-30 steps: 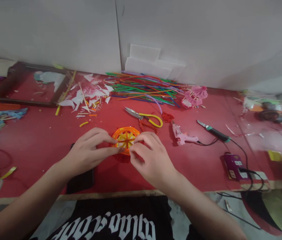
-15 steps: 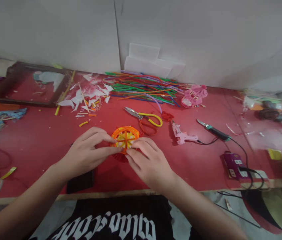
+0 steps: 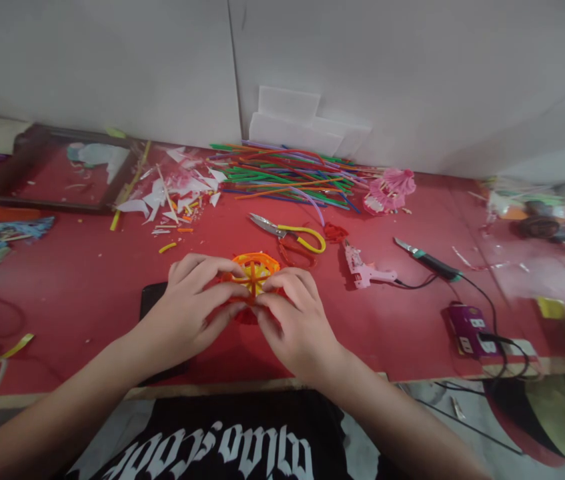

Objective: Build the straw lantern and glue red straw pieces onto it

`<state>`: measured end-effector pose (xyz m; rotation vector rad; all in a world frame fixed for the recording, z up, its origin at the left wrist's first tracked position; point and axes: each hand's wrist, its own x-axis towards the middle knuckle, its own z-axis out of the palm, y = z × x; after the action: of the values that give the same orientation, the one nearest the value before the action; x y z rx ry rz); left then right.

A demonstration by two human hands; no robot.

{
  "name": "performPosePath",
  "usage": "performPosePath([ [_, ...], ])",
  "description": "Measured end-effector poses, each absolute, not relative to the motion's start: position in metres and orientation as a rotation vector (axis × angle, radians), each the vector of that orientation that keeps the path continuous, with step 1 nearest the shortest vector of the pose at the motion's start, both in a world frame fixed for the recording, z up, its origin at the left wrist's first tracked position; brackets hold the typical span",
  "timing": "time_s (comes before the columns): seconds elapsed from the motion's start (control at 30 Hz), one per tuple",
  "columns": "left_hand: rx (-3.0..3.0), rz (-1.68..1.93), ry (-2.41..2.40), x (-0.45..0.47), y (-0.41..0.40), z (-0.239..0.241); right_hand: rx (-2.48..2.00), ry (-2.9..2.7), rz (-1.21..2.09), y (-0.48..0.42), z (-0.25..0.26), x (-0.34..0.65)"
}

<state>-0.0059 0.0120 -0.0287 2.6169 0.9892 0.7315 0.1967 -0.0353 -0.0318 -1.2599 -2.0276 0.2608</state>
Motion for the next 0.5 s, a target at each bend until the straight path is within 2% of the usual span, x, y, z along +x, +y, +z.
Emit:
performPosePath([
  [0.5, 2.760, 0.801, 1.035, -0.001, 0.008, -0.023, -1.398, -2.173, 0.220, -0.033, -0.018, 0.195],
])
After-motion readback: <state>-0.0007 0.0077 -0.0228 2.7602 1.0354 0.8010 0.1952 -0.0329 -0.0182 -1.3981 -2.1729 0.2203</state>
